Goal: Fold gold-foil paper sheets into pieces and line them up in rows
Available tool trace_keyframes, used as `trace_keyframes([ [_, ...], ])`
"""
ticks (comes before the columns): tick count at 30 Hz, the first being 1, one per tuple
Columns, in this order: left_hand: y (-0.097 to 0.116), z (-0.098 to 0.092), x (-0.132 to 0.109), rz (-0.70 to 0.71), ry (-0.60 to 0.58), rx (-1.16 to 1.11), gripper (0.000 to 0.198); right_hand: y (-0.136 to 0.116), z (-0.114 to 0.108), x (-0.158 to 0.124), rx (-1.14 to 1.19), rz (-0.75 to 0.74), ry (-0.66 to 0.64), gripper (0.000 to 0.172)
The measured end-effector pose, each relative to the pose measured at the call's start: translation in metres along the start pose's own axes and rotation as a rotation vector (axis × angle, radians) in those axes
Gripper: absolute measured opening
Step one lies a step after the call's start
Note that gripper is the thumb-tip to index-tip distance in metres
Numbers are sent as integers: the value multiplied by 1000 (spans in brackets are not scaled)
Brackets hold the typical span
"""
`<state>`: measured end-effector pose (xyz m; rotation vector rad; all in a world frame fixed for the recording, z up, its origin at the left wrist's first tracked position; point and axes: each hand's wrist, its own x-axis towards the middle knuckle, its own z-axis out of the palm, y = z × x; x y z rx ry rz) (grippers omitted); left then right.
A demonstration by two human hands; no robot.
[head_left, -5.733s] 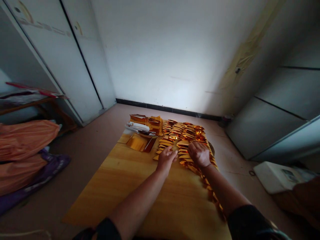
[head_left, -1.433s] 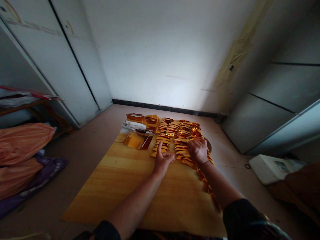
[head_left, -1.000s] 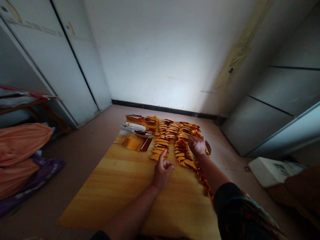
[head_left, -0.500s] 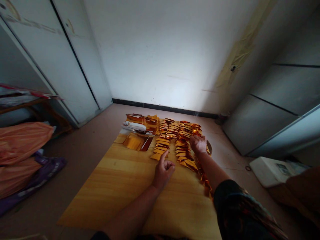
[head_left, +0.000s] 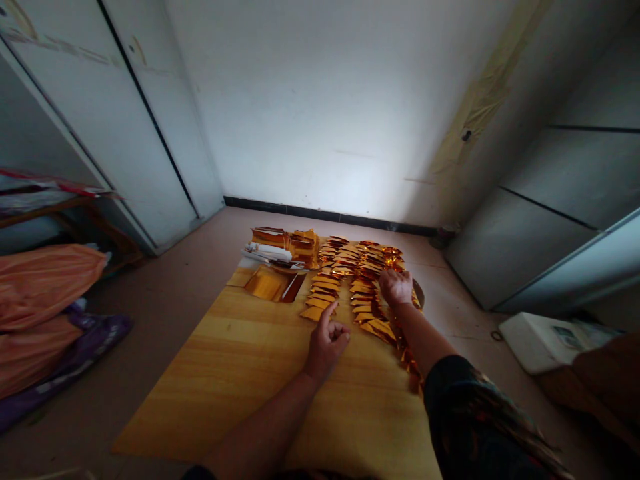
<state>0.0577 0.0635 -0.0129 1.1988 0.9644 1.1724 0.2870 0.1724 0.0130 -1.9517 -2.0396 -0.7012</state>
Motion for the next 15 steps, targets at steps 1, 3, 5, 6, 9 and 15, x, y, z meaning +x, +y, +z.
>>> trace_keyframes([
  [1, 0, 0, 0, -1, 0, 2, 76, -1, 1, 0, -2, 6, -2, 21],
  [3, 0, 0, 0, -2, -1, 9, 76, -2, 2, -1, -5, 16, -5, 20],
  [5, -1, -1, 1, 2, -3, 18, 76, -3, 2, -2, -10, 22, -5, 18],
  [6, -2, -1, 1, 6, -5, 22, 76, -3, 1, -2, -11, 23, -4, 17],
  [9, -4, -1, 1, 16, -8, 29, 76, -3, -4, -2, -12, 21, 7, 16],
  [15, -4, -2, 1, 22, -1, 37, 75, 5, -15, -11, 14, -105, -16, 21],
])
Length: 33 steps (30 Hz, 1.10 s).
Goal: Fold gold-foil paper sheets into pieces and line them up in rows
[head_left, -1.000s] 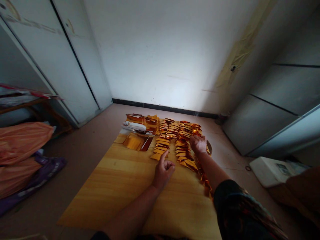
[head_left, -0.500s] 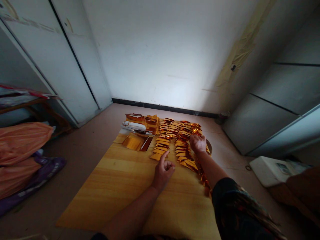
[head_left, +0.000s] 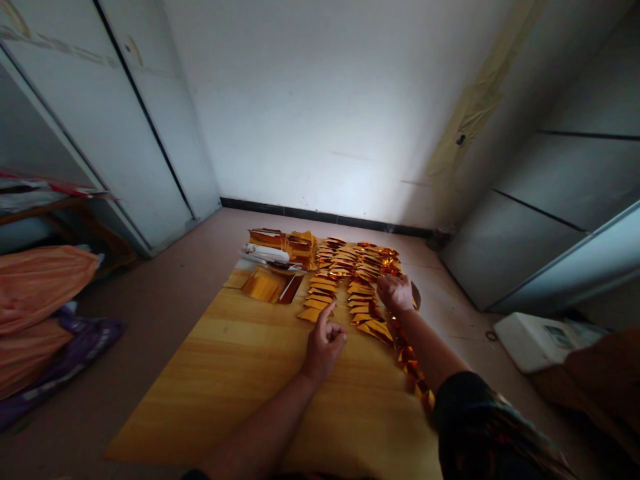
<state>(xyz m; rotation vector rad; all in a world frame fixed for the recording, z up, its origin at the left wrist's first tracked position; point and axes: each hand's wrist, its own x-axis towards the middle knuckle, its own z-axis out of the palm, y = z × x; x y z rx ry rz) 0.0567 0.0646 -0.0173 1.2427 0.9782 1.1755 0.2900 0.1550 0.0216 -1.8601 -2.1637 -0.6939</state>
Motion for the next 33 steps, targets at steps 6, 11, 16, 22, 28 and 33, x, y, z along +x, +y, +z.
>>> trace_keyframes([
  [6, 1, -1, 0, -4, -3, 2, 75, 3, -11, -11, 9, -66, -170, 29],
  [11, 2, -1, -1, -3, -4, -11, 74, -1, -16, -8, -13, -20, -311, 30],
  [16, 5, -1, -2, -16, 0, -10, 74, -3, -16, -4, -35, 34, -351, 33],
  [22, 6, -1, -2, -20, 5, -5, 74, -2, -17, 0, -31, 68, -325, 32],
  [28, 4, -1, -1, -22, 1, -9, 73, 1, -9, 2, -45, 80, -330, 30],
  [33, 3, -1, -1, -29, 6, -14, 75, 3, -4, 4, -65, 83, -337, 31],
])
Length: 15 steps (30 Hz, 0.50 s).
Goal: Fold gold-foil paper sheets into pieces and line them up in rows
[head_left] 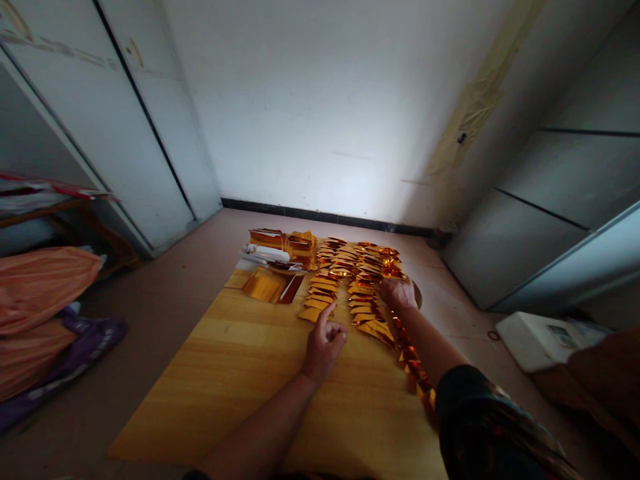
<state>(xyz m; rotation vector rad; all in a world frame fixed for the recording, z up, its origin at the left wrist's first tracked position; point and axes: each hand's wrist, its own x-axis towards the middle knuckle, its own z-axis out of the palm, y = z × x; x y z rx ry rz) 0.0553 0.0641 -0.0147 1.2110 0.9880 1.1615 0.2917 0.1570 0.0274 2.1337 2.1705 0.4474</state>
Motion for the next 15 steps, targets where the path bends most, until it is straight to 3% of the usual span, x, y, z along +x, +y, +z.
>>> trace_keyframes([
  [15, 1, 1, 1, 8, 0, 0, 73, -5, -9, -3, 9, -25, 0, 27],
])
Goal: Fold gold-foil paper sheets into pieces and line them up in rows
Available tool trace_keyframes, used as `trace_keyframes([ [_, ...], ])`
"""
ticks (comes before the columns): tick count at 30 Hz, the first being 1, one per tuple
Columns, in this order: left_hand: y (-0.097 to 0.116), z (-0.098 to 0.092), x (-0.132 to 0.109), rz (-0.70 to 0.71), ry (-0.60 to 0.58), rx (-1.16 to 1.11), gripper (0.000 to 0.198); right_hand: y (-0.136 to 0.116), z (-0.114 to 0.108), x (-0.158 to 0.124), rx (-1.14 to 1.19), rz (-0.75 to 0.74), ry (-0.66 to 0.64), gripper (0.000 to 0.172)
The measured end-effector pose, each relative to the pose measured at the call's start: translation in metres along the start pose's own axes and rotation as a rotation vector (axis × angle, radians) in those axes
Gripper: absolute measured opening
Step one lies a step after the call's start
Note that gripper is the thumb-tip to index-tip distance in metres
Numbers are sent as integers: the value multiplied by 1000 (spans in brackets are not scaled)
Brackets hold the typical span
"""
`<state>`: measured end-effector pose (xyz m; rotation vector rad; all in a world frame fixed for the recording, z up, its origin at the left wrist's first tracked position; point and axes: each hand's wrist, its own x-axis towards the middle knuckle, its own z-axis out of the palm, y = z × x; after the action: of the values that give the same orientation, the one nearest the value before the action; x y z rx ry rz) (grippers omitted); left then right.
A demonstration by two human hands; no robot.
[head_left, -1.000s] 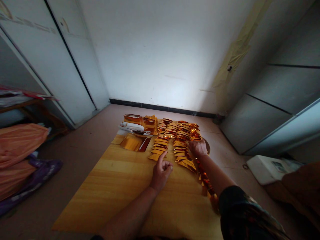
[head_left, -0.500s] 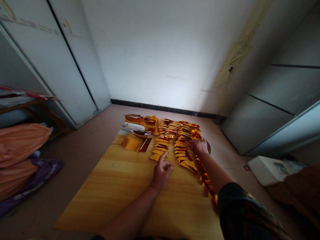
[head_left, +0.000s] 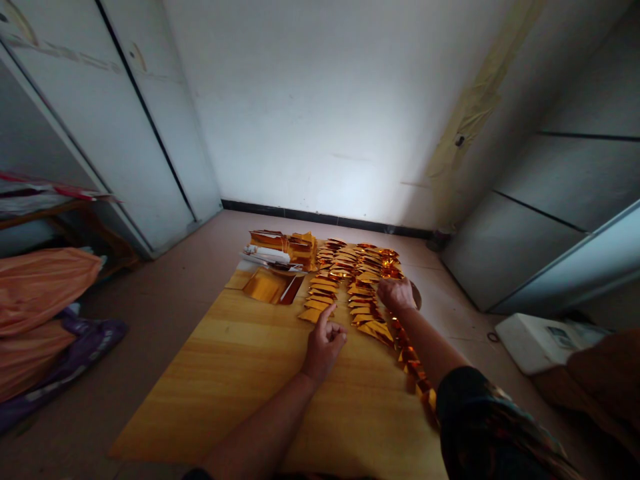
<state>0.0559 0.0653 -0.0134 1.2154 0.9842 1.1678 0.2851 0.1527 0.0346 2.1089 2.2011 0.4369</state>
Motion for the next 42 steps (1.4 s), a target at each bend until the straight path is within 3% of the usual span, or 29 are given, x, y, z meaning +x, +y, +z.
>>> trace_keyframes([
  [7, 4, 1, -1, -14, 6, -25, 73, -6, 1, -1, 35, -76, 40, 27],
  [32, 0, 1, 0, 1, -16, 7, 72, -20, -7, 18, 27, -9, -50, 23],
  [42, 2, 2, 0, -16, -12, 9, 72, -22, 0, 20, 41, -48, 21, 26],
])
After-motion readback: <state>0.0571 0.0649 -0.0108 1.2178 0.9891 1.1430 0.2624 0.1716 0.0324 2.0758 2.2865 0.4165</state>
